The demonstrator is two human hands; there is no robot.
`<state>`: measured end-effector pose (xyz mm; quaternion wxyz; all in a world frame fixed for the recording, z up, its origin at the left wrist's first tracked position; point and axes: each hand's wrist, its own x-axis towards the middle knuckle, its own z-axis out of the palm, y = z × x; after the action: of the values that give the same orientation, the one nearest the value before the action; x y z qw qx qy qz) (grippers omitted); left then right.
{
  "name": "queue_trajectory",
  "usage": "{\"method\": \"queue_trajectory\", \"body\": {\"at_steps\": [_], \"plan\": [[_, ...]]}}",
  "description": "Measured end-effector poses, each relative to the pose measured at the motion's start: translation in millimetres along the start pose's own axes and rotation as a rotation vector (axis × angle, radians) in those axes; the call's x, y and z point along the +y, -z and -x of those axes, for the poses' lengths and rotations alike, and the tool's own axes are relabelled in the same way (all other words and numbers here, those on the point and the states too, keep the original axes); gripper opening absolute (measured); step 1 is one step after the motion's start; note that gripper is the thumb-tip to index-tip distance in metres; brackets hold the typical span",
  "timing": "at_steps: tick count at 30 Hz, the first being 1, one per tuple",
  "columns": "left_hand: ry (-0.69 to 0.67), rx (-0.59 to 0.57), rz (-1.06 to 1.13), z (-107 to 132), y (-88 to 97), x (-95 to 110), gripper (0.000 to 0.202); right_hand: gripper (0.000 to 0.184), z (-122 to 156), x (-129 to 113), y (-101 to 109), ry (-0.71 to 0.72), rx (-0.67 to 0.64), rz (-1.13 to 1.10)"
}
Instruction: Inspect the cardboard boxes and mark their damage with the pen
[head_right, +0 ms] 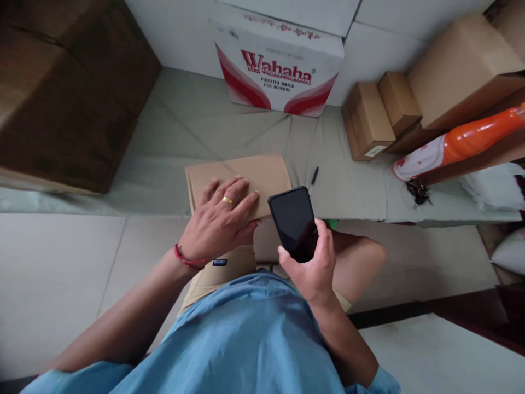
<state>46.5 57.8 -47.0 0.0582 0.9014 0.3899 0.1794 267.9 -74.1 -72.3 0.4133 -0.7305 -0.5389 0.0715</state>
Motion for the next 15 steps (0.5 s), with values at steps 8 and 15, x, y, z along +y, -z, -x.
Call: {"method": "queue_trajectory", "body": {"at_steps": [8,15], "plan": [[0.007,-0.005,-0.004,-1.5,0.8,2.0,0.048,0.083,4.9,-10.8,-8.8,0.055,0.014,0.021],[0.023,-0.008,0.034,-1.2,0.6,3.5,0.048,0.084,9.0,-15.5,-8.3,0.009,-0.003,0.024]]}}
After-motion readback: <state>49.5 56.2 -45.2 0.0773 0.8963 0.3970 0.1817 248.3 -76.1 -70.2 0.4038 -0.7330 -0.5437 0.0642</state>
